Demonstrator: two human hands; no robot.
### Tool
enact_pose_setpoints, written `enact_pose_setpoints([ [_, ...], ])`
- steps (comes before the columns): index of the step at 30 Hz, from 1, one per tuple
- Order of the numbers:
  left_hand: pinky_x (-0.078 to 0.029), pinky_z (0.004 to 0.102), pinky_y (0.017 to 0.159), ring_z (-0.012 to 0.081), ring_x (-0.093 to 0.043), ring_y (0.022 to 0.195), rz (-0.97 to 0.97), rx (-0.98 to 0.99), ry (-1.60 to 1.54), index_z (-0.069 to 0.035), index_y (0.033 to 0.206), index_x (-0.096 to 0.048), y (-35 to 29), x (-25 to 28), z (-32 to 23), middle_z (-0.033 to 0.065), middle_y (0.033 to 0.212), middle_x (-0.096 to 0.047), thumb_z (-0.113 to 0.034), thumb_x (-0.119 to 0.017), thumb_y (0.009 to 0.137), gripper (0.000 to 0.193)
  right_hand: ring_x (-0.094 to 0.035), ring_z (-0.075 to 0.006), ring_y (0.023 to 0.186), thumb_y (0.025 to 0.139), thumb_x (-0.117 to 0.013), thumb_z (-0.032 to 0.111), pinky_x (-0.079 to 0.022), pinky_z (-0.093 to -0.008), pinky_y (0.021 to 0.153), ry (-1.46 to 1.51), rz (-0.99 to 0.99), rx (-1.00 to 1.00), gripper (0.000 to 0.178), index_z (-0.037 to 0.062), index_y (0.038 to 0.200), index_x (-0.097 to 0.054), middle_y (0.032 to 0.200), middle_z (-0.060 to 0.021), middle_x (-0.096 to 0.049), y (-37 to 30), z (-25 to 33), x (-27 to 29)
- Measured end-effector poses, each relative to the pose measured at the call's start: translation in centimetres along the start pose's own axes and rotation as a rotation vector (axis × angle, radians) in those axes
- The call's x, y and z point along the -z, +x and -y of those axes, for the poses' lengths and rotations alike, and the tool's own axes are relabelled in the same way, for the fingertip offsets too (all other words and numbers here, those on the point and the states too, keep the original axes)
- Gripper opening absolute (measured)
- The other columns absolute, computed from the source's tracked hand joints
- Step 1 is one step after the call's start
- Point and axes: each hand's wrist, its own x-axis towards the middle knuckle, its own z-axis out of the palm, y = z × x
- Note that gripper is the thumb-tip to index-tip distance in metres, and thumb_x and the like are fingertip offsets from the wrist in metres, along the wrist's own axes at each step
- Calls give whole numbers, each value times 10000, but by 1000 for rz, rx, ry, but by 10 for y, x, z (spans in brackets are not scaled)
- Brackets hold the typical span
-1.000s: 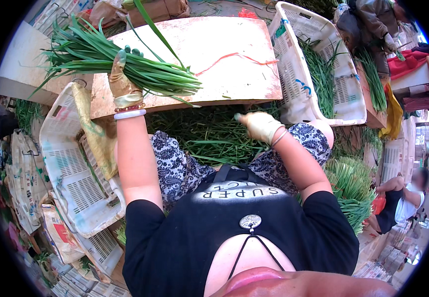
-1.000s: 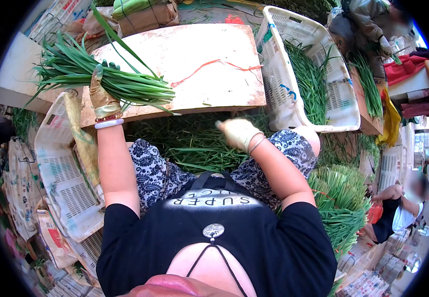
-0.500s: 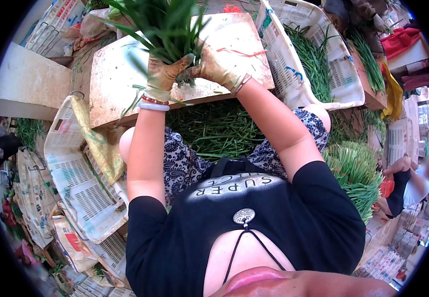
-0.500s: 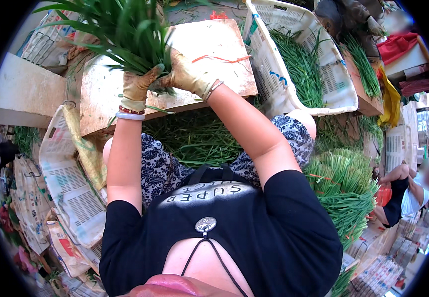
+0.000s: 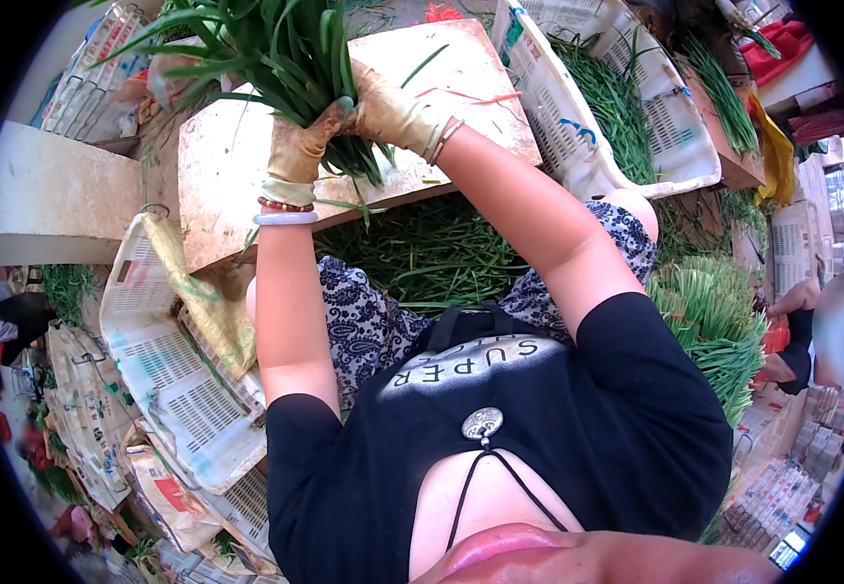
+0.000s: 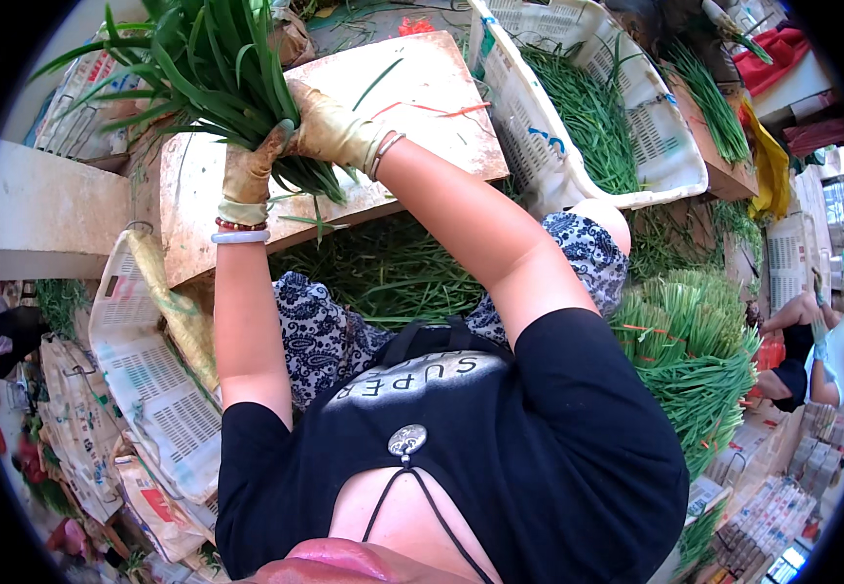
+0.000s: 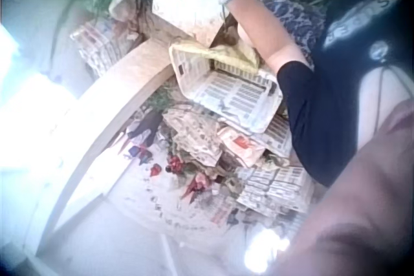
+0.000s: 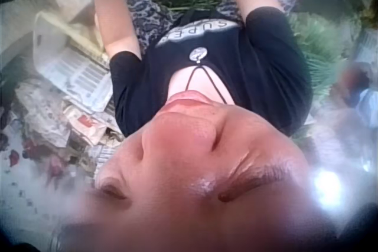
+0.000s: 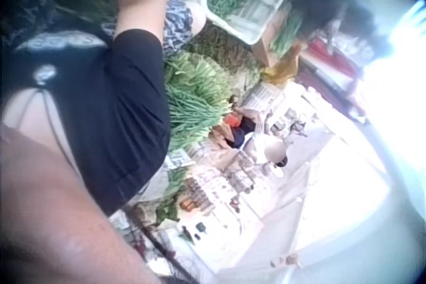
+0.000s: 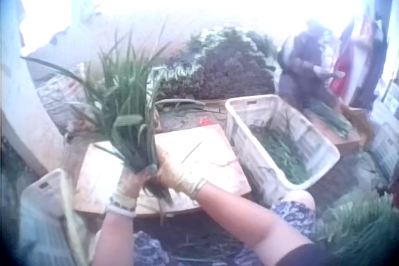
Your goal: The person gathers green onions from a white basket, aligns them on a wooden board, and ties them into bundles using rubber bands. The person then places the finished bundles onto the floor beside them.
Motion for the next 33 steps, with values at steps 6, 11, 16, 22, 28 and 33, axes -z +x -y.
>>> enact_pose_setpoints([
  [6,-469,271,714,120,-569,799,263,-82,57,-32,989,-553,4,10,-35,35,893,-606,-207,-740,679,402,-532,-130,951,705,-705,139,-432,-275,843,314,86,-29,484,50,1135,-499,1057,-57,-576,23,56,4],
  [11,-420,331,880,176,-530,962,165,-75,-352,-89,1087,-500,27,64,-17,93,1068,-534,-281,-619,775,385,-539,-268,916,790,-591,348,-430,-354,816,-266,101,537,418,77,1101,-527,1009,-146,-565,72,89,1],
  [16,-426,363,889,236,-539,971,142,11,-713,-63,1088,-499,5,28,-46,112,1069,-541,-167,-591,781,337,-475,-347,1040,707,-578,505,-352,-493,871,-928,143,182,536,86,1041,-565,1083,-155,-510,81,123,-7],
  [22,-440,441,883,285,-562,946,-260,66,-860,-17,998,-541,-14,39,-16,126,995,-589,-80,-553,795,213,-612,-263,726,790,-561,426,-489,-365,649,-638,47,-13,427,37,962,-586,775,-146,-617,58,136,18],
  [28,-484,408,820,265,-573,878,-601,21,-833,38,994,-539,-17,65,10,141,935,-577,-5,-524,783,216,-572,-185,731,708,-687,186,-462,-302,667,-712,90,-47,314,110,1001,-602,788,-78,-571,-44,122,7],
  [33,-486,426,804,246,-579,819,-704,68,-869,-21,905,-554,-17,68,9,107,854,-595,-52,-573,768,142,-587,-229,686,711,-665,187,-481,-340,615,-563,3,-29,209,49,858,-606,782,-118,-593,-57,76,-10],
])
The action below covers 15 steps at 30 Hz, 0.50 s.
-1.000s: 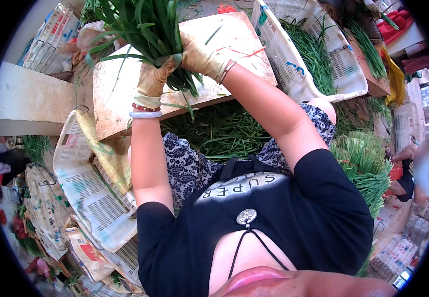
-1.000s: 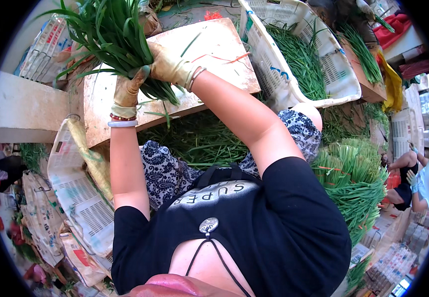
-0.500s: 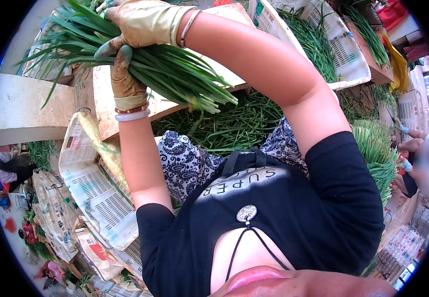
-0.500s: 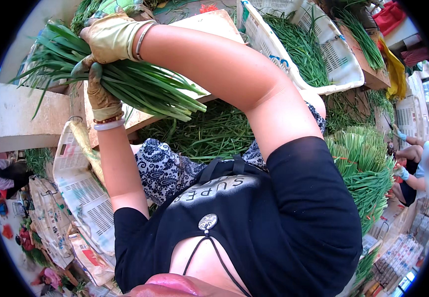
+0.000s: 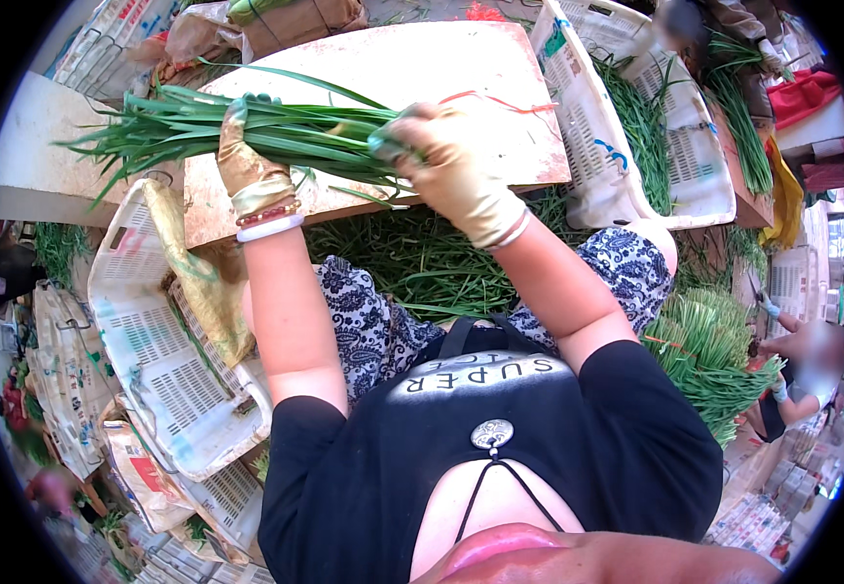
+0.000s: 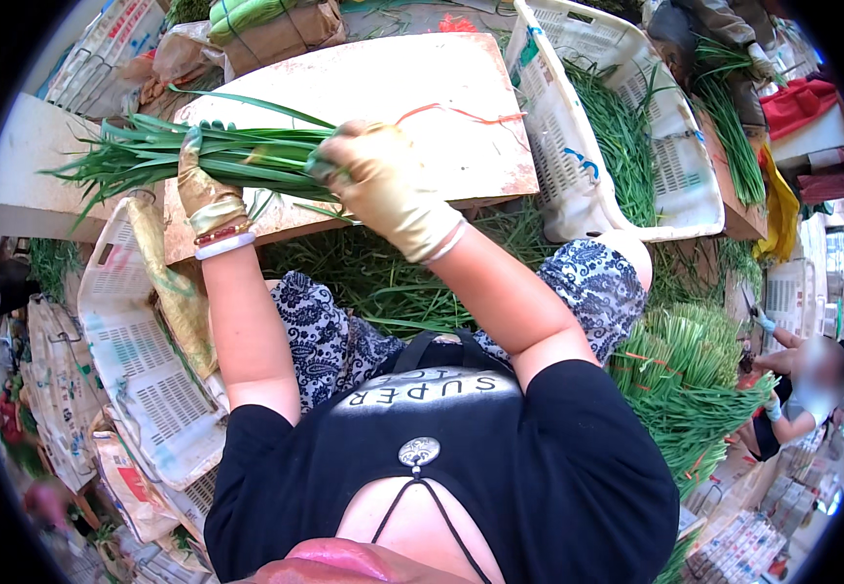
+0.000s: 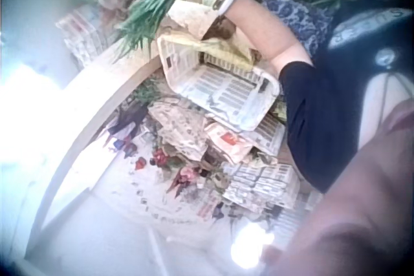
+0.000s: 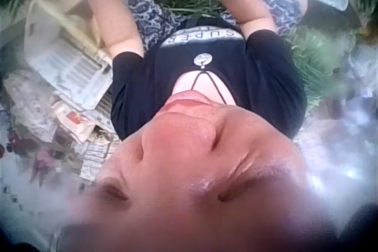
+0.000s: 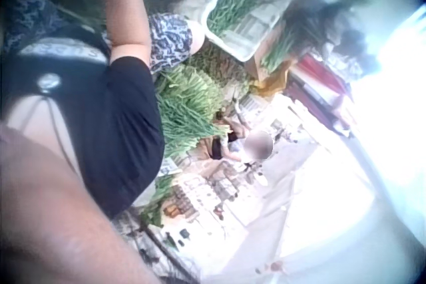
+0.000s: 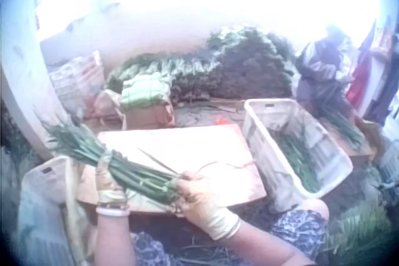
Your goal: The person gathers green onions from a white basket, aligns them on a wooden board, and ties them into bundles using rubber bands. The person then places the finished bundles onto the floor beside them.
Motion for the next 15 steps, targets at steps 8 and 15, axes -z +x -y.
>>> enact_pose_setpoints([
  [8,-490,445,779,261,-588,816,-201,28,-101,-30,880,-573,12,17,-25,95,866,-610,-114,-574,768,140,-473,-55,519,857,-514,266,-388,-176,500,966,-268,-535,213,64,850,-581,650,2,-564,-46,-29,46],
  [15,-509,393,733,238,-593,761,-189,-26,-39,-26,858,-565,10,8,-10,97,824,-606,-120,-573,780,122,-596,-319,773,785,-575,389,-469,-378,673,-276,263,-523,400,45,990,-581,795,-177,-605,-33,-5,-28],
])
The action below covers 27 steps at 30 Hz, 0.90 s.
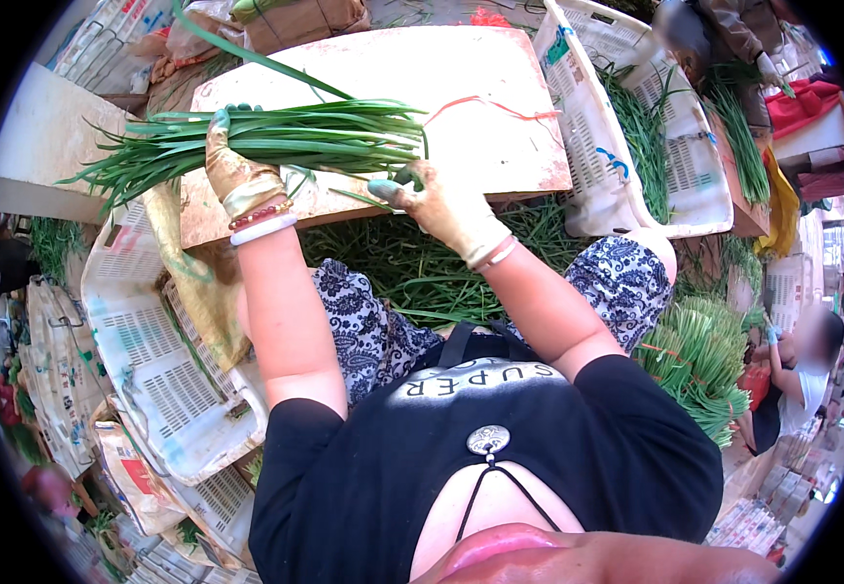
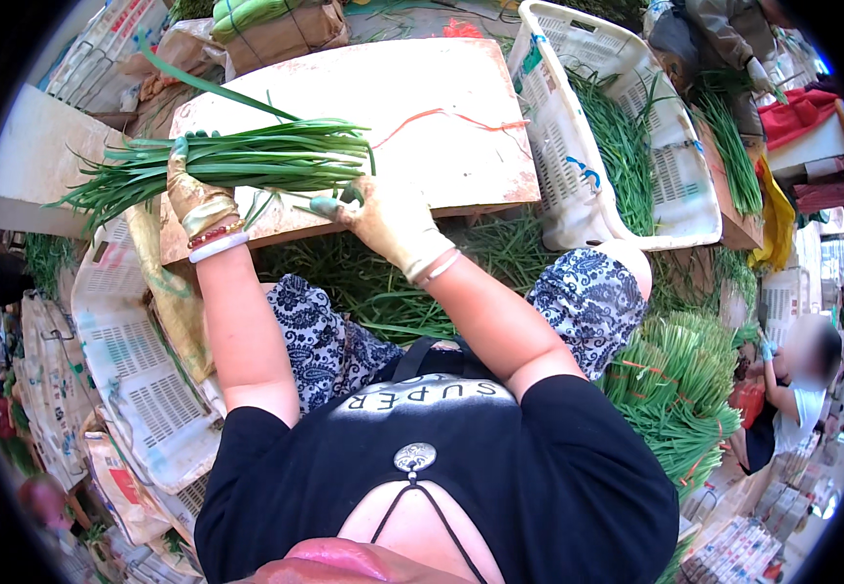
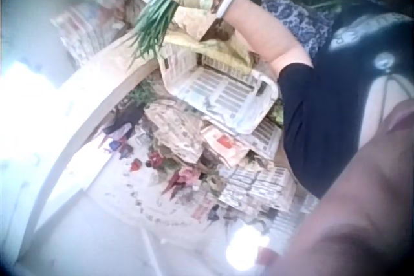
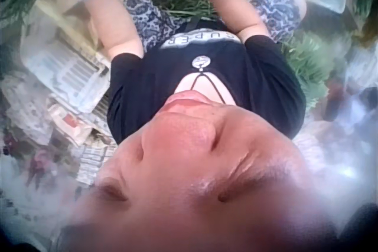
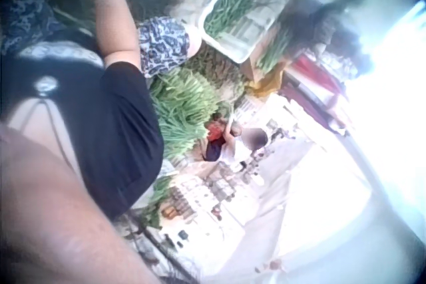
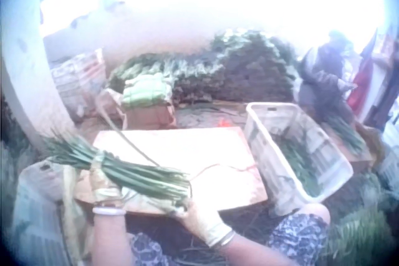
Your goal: The person gathers green onions from a white basket, aligns them on a wooden board, and ties them into bundles using rubber bands. The person then places the finished bundles onto the floor beside them.
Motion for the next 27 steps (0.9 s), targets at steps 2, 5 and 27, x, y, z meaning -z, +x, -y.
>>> enact_pose_setpoints([
  [2,-504,371,745,228,-583,775,20,-22,4,-14,885,-558,2,4,3,107,831,-593,-93,-567,782,130,-597,-319,740,803,-548,387,-473,-380,659,41,-20,2,386,49,987,-576,770,-176,-605,6,-7,-7],
  [5,-501,391,768,214,-581,766,74,-51,-37,-18,865,-560,0,4,-6,107,816,-590,-69,-571,772,106,-594,-311,678,827,-524,344,-467,-385,614,10,-83,-60,306,59,909,-596,727,-166,-601,-6,-34,-3],
  [27,-389,260,816,66,-511,662,1049,227,-545,-48,1226,-415,-60,-15,-22,-63,702,-504,3,-656,664,614,-568,-111,777,782,-578,28,-459,-238,696,963,71,230,220,27,1003,-584,846,-50,-619,-54,-18,61],
])
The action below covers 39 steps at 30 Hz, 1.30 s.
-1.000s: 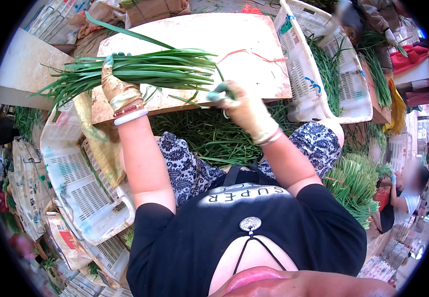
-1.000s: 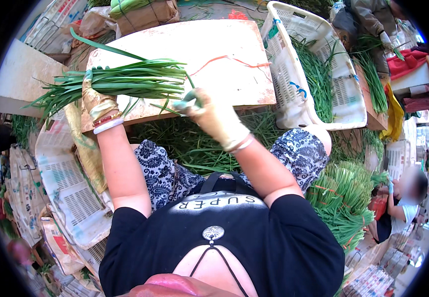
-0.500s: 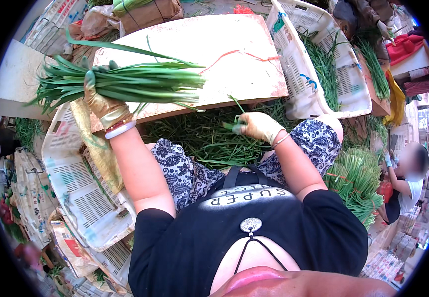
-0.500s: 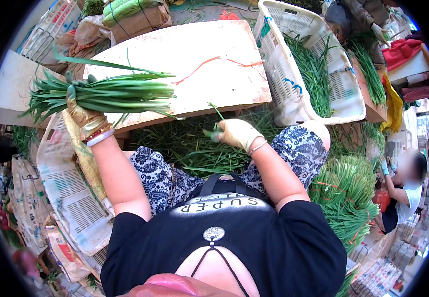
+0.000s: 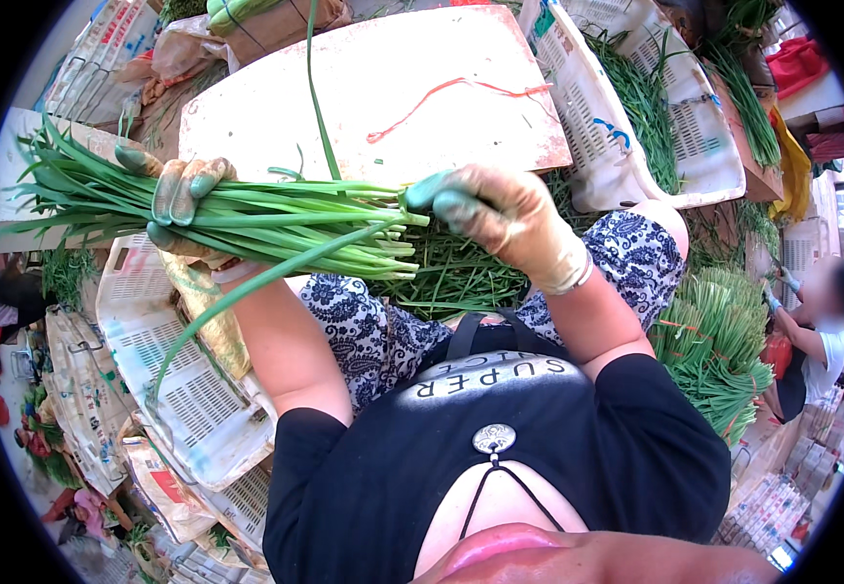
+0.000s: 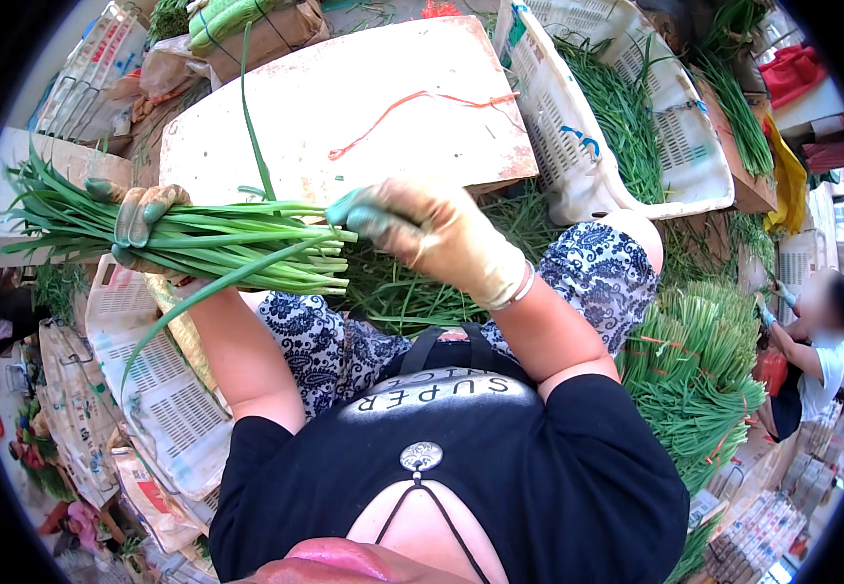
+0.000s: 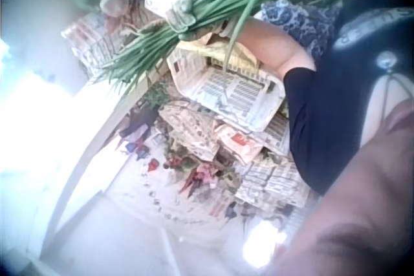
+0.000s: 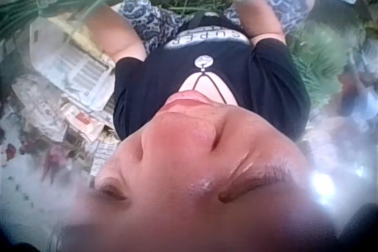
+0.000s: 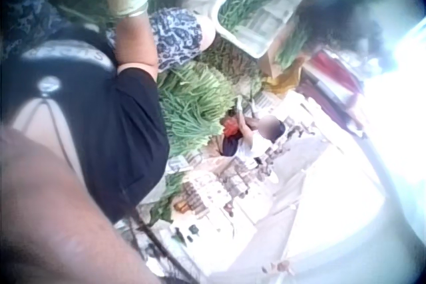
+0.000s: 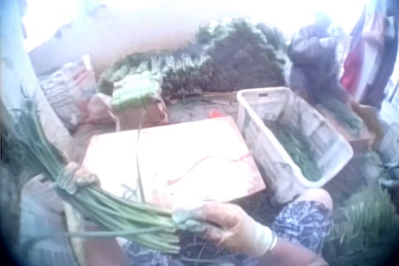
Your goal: The person gathers green onions from a white basket, aligns them on a wooden board, and ties them into bundles using rubber bands. The person then places the finished bundles onto the floor beside them.
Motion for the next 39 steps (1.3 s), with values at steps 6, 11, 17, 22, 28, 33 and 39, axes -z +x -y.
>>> enact_pose_setpoints([
  [6,-381,262,818,58,-499,656,-87,106,-12,-68,1222,-422,4,10,-7,-60,693,-493,-30,-640,692,575,-566,-290,712,613,-589,1,-468,-342,641,-929,221,279,354,53,963,-573,801,-116,-584,16,9,-5],
  [11,-385,294,856,81,-510,679,-112,100,24,-102,1267,-378,3,18,-9,-34,743,-529,-74,-622,740,581,-568,-283,712,622,-580,24,-466,-349,627,-1018,81,220,282,64,902,-589,766,-108,-584,4,5,14],
  [17,-386,305,857,89,-503,695,-168,13,66,-86,1265,-370,4,19,-13,-31,753,-519,-101,-605,759,558,-586,-263,804,708,-610,78,-467,-330,718,-841,-18,-137,223,73,932,-612,847,-123,-608,-18,14,31],
  [22,-380,320,867,90,-493,695,-153,55,54,-93,1271,-364,5,19,-3,-27,748,-498,-94,-597,764,558,-589,-265,803,759,-600,144,-469,-327,728,-837,75,98,235,63,979,-598,866,-126,-613,1,28,-7],
  [28,-381,324,876,96,-507,728,-109,70,122,-115,1285,-349,5,19,3,-23,762,-516,-90,-590,769,570,-607,-260,790,741,-627,260,-475,-326,706,-725,124,-146,374,41,1041,-578,856,-154,-620,39,2,-21],
  [33,-386,338,875,99,-517,721,-141,64,112,-124,1285,-351,2,24,0,-31,769,-525,-86,-600,758,585,-607,-256,819,750,-625,259,-464,-319,750,-580,63,-165,345,9,986,-597,883,-179,-616,49,-3,-34],
  [39,-387,349,865,101,-523,717,-108,71,137,-131,1278,-362,2,24,1,-43,765,-528,-80,-624,730,609,-592,-317,794,740,-574,200,-457,-382,743,-860,61,-88,259,8,911,-595,823,-181,-607,49,3,-32],
])
